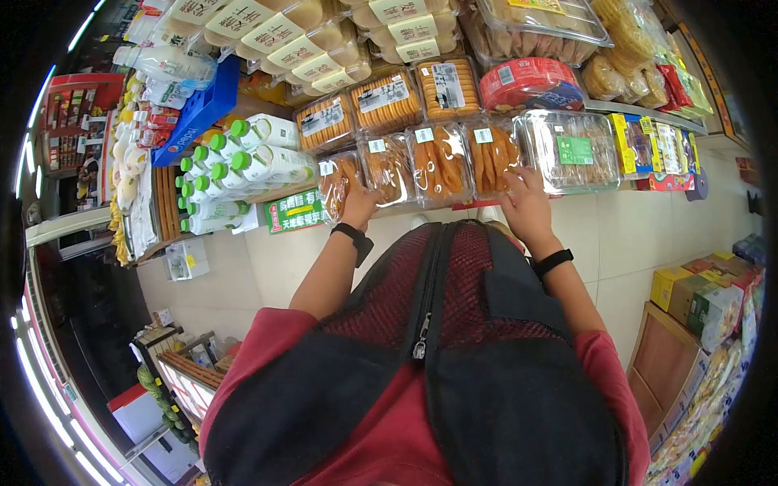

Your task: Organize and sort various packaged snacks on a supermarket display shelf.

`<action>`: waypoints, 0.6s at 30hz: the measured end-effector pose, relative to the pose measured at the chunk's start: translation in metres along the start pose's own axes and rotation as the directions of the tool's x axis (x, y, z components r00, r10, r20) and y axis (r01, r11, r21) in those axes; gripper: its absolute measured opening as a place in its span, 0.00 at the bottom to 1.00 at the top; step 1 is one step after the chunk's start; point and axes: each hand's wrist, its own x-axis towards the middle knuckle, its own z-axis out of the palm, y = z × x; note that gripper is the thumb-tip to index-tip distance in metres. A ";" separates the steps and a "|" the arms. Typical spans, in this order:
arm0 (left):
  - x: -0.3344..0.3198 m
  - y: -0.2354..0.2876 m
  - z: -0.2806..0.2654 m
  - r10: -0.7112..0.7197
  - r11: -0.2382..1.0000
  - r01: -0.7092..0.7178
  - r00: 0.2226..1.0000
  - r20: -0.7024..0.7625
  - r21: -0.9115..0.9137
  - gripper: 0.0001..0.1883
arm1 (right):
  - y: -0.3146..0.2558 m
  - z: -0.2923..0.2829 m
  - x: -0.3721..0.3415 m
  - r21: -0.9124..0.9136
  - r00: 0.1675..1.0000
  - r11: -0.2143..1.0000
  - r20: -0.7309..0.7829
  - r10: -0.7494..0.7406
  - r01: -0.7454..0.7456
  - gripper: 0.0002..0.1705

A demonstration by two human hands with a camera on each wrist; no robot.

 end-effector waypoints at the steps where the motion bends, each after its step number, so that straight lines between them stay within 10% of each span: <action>1: -0.004 0.004 0.000 -0.115 0.960 0.123 0.992 0.047 -0.250 0.14 | -0.004 0.001 -0.001 0.018 1.000 1.000 0.016 -0.018 0.018 0.22; 3: -0.005 0.004 0.001 -0.207 0.824 0.248 0.969 0.138 -0.509 0.07 | -0.008 0.002 -0.002 0.004 0.998 0.998 0.028 -0.062 0.062 0.21; 18: -0.033 -0.004 -0.037 -0.044 0.815 -0.017 0.995 -0.091 -0.579 0.07 | -0.020 0.010 0.013 0.048 0.982 0.995 0.160 -0.096 0.089 0.21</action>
